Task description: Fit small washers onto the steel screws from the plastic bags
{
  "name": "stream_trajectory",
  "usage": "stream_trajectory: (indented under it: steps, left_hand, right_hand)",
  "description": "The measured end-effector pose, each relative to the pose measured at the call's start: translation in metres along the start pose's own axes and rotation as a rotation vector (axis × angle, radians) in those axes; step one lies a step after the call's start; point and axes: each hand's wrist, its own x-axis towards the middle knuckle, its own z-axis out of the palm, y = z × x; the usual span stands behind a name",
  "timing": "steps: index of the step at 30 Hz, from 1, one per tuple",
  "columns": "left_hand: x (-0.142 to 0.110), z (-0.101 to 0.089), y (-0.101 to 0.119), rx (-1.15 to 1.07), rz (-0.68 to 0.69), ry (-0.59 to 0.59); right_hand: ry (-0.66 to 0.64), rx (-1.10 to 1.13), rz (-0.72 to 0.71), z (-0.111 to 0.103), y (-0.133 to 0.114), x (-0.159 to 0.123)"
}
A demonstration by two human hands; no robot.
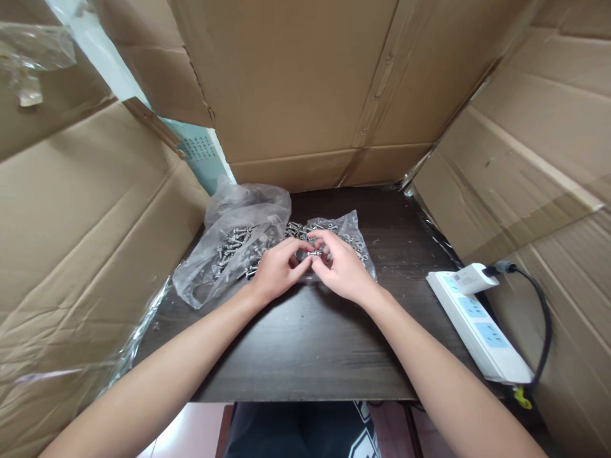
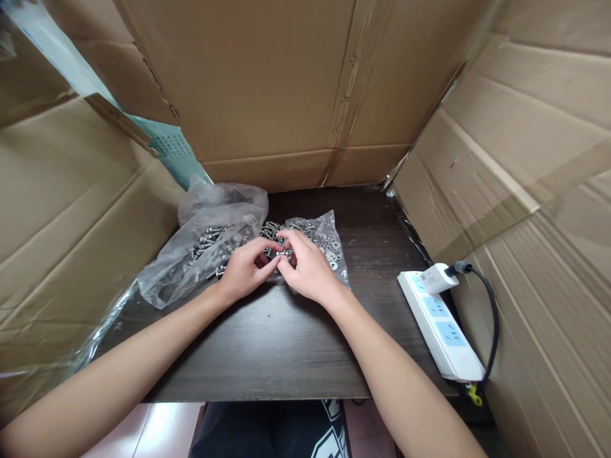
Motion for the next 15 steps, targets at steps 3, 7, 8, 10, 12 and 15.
stream_trajectory:
  steps: [3,7,8,10,12,15]
  left_hand:
    - [-0.0002,-0.0006,0.0007,0.002,0.008,0.011]
    - [-0.0002,-0.0017,0.0008,0.004,0.020,0.009]
    - [-0.0001,-0.0019,0.0007,0.004,0.019,0.006]
    - [0.0002,-0.0021,0.0006,0.004,0.010,-0.006]
    - [0.0005,-0.0021,0.0004,-0.001,0.000,-0.020]
    - [0.0008,-0.0018,0.0001,-0.012,-0.016,-0.023]
  right_hand:
    - [0.017,0.024,0.015,0.0007,0.0001,0.0006]
    - [0.022,0.047,0.069,0.0015,-0.0004,0.0018]
    - [0.021,0.054,0.080,0.0017,-0.0008,0.0019]
    - [0.019,0.072,0.092,0.0021,-0.0016,0.0018]
    - [0.024,0.087,0.098,0.0023,-0.0023,0.0016]
    - [0.040,0.101,0.098,0.0025,-0.0028,0.0015]
